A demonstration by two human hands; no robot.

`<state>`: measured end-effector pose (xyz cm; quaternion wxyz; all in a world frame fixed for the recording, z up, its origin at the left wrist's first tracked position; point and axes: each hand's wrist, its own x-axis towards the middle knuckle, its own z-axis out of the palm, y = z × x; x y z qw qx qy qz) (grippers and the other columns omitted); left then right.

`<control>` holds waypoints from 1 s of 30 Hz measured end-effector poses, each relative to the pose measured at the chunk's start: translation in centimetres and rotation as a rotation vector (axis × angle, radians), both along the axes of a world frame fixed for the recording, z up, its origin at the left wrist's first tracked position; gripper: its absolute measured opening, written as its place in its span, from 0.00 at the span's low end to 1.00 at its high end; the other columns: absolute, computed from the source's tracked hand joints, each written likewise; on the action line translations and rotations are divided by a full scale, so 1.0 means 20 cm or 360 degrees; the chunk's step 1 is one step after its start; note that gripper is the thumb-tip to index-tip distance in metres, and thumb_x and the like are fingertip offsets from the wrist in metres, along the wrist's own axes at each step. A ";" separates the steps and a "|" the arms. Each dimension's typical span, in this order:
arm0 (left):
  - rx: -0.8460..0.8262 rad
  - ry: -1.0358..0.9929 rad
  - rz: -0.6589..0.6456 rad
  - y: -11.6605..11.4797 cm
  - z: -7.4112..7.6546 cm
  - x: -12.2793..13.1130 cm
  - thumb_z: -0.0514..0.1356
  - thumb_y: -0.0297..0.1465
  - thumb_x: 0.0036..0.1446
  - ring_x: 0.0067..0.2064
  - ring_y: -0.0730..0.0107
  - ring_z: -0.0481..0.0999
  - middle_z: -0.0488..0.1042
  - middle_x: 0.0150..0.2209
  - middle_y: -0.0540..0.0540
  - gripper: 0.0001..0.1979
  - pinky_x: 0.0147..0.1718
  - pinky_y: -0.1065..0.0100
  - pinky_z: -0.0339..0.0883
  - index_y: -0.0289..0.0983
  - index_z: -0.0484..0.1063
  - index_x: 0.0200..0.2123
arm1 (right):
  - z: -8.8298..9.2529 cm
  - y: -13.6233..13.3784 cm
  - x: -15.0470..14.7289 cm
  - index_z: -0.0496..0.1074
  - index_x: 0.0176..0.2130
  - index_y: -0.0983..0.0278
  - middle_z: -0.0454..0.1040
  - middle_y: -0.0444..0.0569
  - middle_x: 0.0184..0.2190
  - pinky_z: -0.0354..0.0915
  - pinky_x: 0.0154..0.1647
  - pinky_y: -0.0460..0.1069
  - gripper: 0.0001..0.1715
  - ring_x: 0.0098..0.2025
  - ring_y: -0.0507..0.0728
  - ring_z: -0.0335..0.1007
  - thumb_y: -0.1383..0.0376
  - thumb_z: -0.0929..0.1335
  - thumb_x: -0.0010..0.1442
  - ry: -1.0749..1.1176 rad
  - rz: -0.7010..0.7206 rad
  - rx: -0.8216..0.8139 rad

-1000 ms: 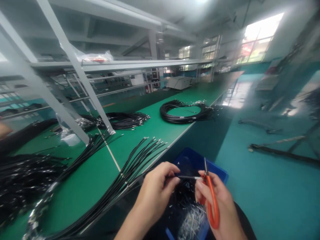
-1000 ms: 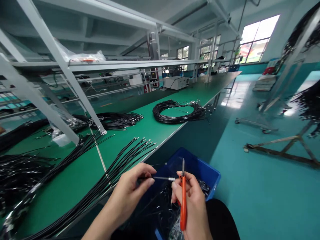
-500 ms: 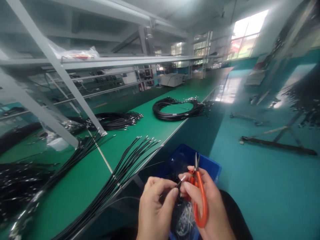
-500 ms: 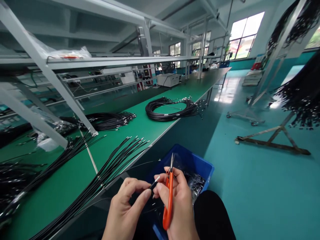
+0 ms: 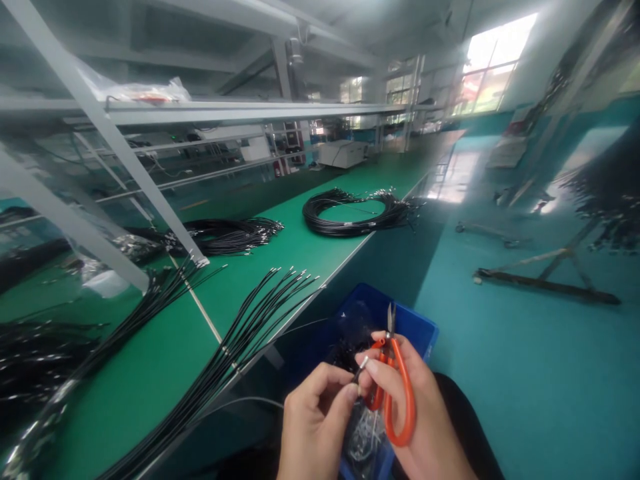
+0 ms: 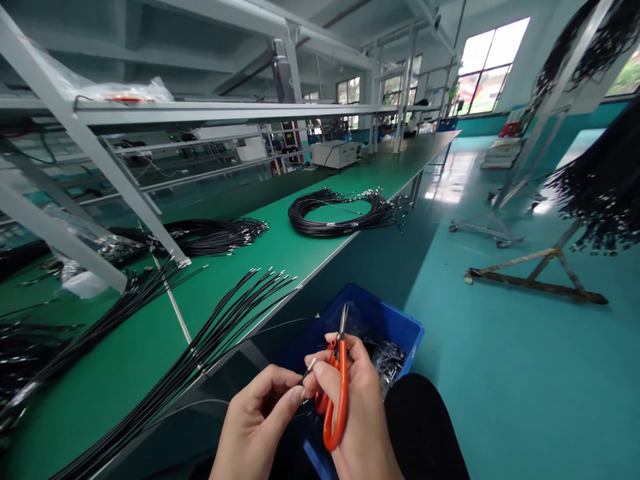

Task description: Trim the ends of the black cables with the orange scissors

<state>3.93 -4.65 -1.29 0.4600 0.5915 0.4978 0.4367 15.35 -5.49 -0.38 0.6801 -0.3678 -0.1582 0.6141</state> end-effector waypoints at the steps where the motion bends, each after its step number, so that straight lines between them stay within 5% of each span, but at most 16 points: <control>1: -0.0016 -0.0058 -0.0011 0.00 -0.01 0.00 0.61 0.36 0.51 0.27 0.68 0.71 0.74 0.23 0.47 0.09 0.26 0.72 0.64 0.36 0.72 0.25 | 0.00 0.00 0.00 0.64 0.42 0.61 0.73 0.44 0.28 0.63 0.29 0.47 0.17 0.25 0.51 0.67 0.70 0.69 0.53 0.0054 0.0044 -0.0003; 6: -0.0038 -0.0338 -0.0064 -0.01 -0.01 0.02 0.58 0.37 0.54 0.25 0.70 0.68 0.69 0.24 0.51 0.09 0.25 0.72 0.64 0.38 0.66 0.29 | -0.03 -0.01 -0.04 0.66 0.40 0.62 0.71 0.42 0.26 0.62 0.26 0.45 0.13 0.24 0.50 0.65 0.70 0.69 0.52 0.0238 0.0138 -0.0097; 12: 0.0120 -0.0009 0.0094 0.01 0.08 0.01 0.61 0.34 0.51 0.23 0.73 0.66 0.65 0.25 0.51 0.07 0.22 0.72 0.60 0.38 0.68 0.27 | -0.02 -0.01 -0.08 0.67 0.36 0.59 0.68 0.38 0.23 0.59 0.22 0.43 0.17 0.22 0.49 0.62 0.70 0.73 0.46 0.0166 0.0197 -0.0098; 15: -0.0100 -0.0279 -0.0114 0.04 0.10 -0.02 0.59 0.32 0.54 0.23 0.72 0.67 0.66 0.22 0.51 0.09 0.23 0.71 0.63 0.36 0.67 0.24 | -0.02 0.00 -0.09 0.66 0.37 0.60 0.68 0.38 0.22 0.57 0.21 0.43 0.16 0.21 0.49 0.61 0.70 0.72 0.48 0.0152 0.0211 -0.0081; 21: -0.0274 -0.0664 -0.0152 0.06 0.06 -0.06 0.58 0.30 0.55 0.24 0.75 0.67 0.67 0.21 0.52 0.08 0.26 0.73 0.61 0.35 0.67 0.25 | -0.05 0.00 -0.09 0.65 0.39 0.62 0.69 0.40 0.23 0.60 0.25 0.45 0.11 0.24 0.51 0.64 0.70 0.68 0.54 0.0286 0.0247 -0.0021; 30: -0.0134 -0.0440 -0.0139 0.08 0.04 -0.09 0.58 0.29 0.56 0.25 0.75 0.65 0.64 0.25 0.53 0.06 0.27 0.73 0.62 0.36 0.66 0.27 | -0.03 0.01 -0.08 0.65 0.40 0.63 0.72 0.44 0.26 0.62 0.28 0.44 0.13 0.25 0.50 0.66 0.73 0.68 0.54 0.0323 0.0228 -0.0087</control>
